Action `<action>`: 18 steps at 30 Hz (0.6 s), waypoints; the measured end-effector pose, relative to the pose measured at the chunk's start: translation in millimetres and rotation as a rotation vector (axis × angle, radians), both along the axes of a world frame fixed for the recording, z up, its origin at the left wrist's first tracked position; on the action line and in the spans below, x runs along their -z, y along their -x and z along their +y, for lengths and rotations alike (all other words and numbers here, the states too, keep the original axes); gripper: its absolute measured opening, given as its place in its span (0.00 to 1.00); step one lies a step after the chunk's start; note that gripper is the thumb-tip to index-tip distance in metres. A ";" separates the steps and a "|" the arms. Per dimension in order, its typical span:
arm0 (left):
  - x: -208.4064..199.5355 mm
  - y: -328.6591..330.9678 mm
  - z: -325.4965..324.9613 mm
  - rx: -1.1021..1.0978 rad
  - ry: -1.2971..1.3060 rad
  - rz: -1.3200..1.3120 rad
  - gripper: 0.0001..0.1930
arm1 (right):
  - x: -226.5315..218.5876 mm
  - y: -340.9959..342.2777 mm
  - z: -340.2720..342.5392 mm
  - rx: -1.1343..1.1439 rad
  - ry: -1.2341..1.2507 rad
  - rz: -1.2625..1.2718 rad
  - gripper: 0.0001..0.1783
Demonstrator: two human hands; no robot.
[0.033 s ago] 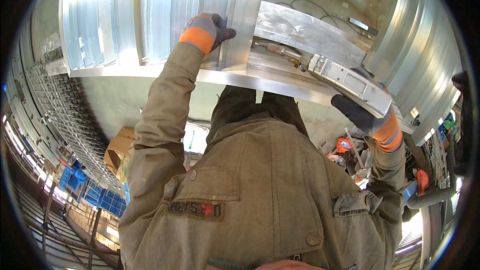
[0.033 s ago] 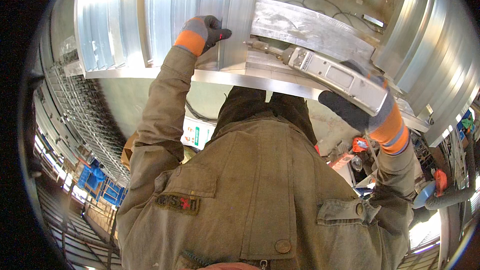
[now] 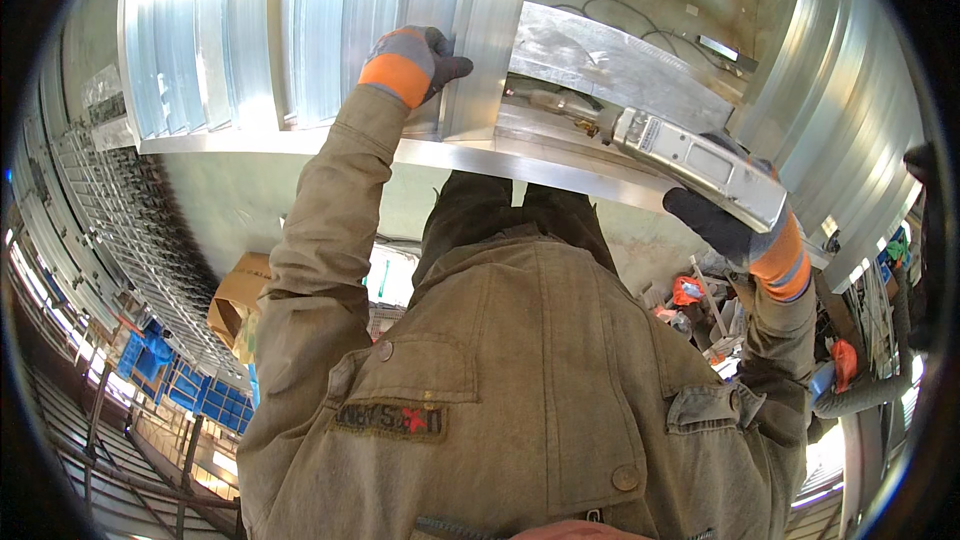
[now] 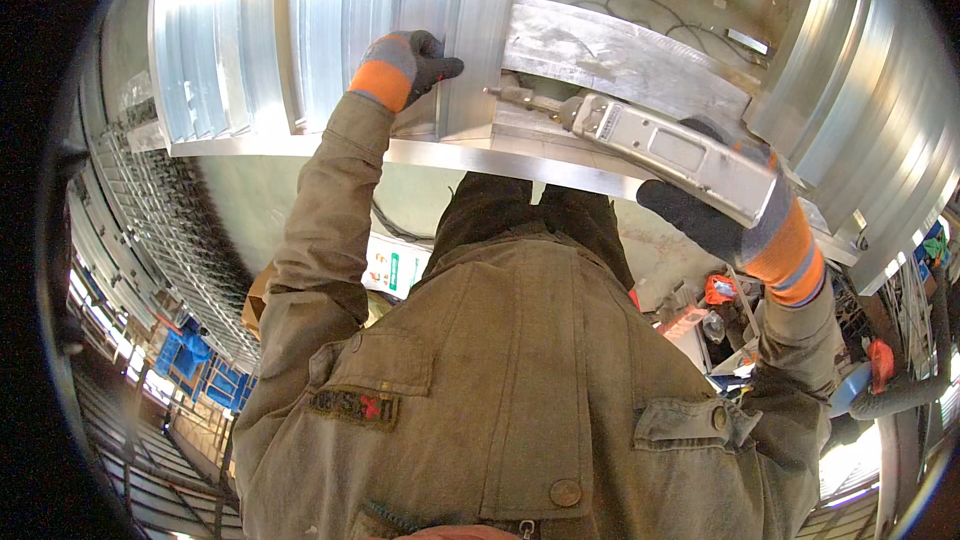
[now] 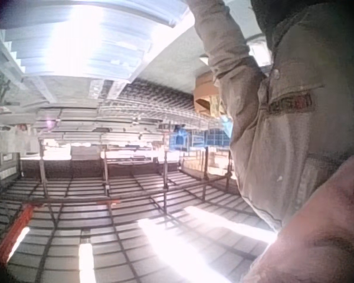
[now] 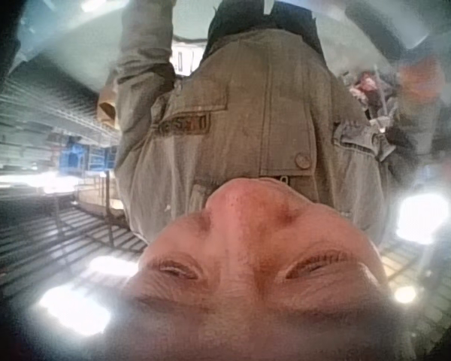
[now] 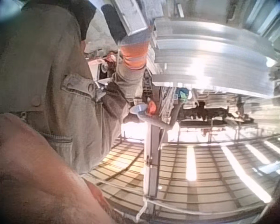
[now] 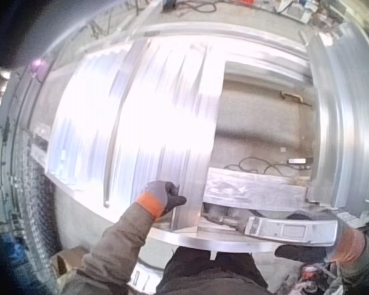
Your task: The person welds multiple metal bars onto a rectangular metal frame using a handheld welding torch. They repeatedly position bars, weld them in place, and reposition the frame to access different joints.
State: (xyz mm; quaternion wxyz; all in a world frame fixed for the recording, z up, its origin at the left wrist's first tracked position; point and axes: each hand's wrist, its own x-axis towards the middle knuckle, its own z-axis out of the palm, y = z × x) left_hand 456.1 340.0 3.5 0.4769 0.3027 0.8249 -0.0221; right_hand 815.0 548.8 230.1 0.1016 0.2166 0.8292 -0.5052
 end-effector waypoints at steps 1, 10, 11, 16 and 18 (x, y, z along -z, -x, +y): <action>-4.2 -0.7 -2.5 -0.006 -0.043 0.013 0.24 | -0.7 6.7 5.2 0.002 0.094 -0.065 0.21; -12.8 -6.0 -0.3 0.006 -0.029 -0.018 0.30 | 49.8 56.0 -4.3 -0.107 0.314 -0.003 0.18; -13.1 -6.3 -0.8 0.001 -0.036 -0.018 0.30 | 56.4 60.0 -4.7 -0.090 0.374 -0.023 0.18; -14.4 -6.9 -1.1 -0.006 -0.036 -0.023 0.32 | 83.6 68.1 -9.5 -0.146 0.364 0.034 0.18; -13.7 -7.5 -1.0 0.004 -0.036 -0.030 0.33 | 93.2 66.8 -11.7 -0.169 0.344 0.059 0.18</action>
